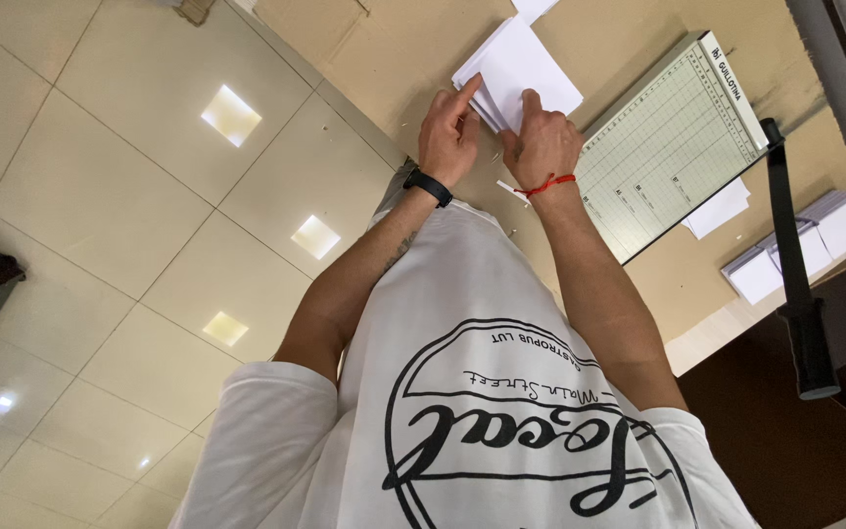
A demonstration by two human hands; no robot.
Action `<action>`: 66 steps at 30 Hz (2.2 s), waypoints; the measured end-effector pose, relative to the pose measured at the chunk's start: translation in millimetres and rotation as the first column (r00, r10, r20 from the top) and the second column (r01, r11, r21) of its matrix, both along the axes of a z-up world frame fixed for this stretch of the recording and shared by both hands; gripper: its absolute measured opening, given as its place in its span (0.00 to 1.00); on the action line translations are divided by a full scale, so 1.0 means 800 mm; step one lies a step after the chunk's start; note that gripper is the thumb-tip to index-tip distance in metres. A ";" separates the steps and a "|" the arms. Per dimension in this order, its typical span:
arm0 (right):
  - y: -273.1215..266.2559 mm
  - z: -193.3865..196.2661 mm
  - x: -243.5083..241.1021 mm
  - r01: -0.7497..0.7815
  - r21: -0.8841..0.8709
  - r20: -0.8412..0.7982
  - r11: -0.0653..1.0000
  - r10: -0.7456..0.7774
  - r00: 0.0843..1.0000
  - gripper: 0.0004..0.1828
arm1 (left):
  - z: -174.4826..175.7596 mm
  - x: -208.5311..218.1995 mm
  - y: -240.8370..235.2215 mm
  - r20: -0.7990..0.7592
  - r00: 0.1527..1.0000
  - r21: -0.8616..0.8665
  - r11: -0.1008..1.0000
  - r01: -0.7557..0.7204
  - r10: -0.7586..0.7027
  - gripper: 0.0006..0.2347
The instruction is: The person repeatedly places stacks of white paper onto a paper cutter, aligns them, and uses the guillotine blade to trim the edges. The cut pieces are stacked on the table, and the process is repeated multiple times throughout the clip.
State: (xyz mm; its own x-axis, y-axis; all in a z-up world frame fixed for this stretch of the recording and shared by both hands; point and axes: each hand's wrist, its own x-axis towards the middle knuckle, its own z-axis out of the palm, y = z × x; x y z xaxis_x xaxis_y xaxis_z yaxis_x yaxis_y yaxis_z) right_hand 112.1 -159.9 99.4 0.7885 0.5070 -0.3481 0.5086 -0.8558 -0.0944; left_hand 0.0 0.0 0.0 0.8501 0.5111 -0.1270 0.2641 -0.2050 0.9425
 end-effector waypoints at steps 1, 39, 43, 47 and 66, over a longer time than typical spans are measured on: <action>-0.001 -0.005 -0.001 0.000 0.001 0.000 1.000 0.000 1.000 0.32 | 0.002 0.000 0.002 0.000 1.000 0.001 1.000 0.000 0.000 0.26; -0.010 -0.013 0.010 0.052 0.028 -0.051 0.998 -0.050 0.997 0.34 | 0.040 0.007 0.009 -0.097 0.991 -0.019 0.996 -0.091 0.089 0.17; -0.010 -0.004 0.010 0.089 0.025 -0.074 0.996 -0.087 0.993 0.33 | 0.049 0.025 0.008 -0.160 0.976 -0.201 0.964 -0.175 0.144 0.17; -0.012 0.005 0.002 0.093 0.168 -0.051 0.981 -0.086 0.995 0.25 | 0.090 0.050 0.009 -0.190 0.952 -0.349 0.890 -0.293 0.239 0.18; -0.162 -0.019 -0.044 0.723 0.608 -0.420 0.328 -0.640 0.644 0.16 | 0.028 0.089 -0.028 -0.245 0.968 -0.391 0.907 -0.158 0.063 0.06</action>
State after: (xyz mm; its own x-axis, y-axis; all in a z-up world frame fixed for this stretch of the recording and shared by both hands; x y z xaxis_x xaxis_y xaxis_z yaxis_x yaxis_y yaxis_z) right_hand 77.3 -289.8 84.2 0.9613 -0.0960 -0.2581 -0.2681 -0.5406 -0.7974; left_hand 71.4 -22.6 22.4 0.7168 0.4637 -0.5208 0.4739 0.2239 0.8516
